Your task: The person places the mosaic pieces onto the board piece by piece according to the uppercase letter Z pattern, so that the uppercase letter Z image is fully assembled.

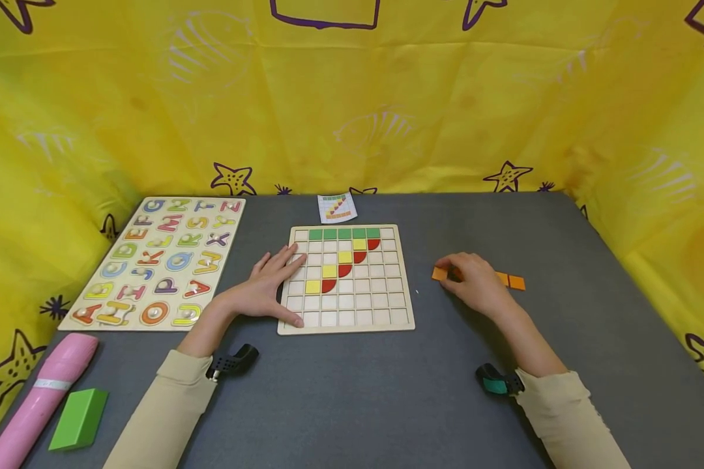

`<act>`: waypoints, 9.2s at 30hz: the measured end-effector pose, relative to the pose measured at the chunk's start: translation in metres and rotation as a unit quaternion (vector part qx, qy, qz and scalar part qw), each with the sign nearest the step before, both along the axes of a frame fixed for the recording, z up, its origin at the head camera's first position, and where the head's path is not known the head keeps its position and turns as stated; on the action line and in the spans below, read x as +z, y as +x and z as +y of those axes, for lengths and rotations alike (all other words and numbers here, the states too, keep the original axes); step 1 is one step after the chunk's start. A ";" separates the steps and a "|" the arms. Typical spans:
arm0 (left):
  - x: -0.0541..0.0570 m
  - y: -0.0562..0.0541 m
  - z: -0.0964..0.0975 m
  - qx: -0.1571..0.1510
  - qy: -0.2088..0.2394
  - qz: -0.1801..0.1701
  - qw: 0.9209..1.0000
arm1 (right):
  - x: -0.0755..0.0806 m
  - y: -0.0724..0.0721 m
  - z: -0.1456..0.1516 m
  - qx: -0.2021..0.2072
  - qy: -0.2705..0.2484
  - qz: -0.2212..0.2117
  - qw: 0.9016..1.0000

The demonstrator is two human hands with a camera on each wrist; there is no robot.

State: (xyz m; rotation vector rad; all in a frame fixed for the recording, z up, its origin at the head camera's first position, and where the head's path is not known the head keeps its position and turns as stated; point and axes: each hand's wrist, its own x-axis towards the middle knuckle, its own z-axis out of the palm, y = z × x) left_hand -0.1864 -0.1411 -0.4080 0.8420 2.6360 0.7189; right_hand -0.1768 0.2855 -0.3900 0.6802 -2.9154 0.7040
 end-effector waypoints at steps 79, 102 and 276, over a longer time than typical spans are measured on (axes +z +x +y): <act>0.001 -0.001 0.000 -0.002 -0.003 0.002 1.000 | 0.017 0.004 -0.101 0.119 -0.113 -0.083 0.983; -0.001 0.001 -0.002 0.001 0.006 0.006 1.000 | 0.024 -0.019 0.017 -0.053 0.025 -0.113 0.992; -0.001 -0.002 0.000 -0.001 -0.003 0.004 1.000 | -0.005 0.016 -0.130 0.129 -0.168 -0.128 0.969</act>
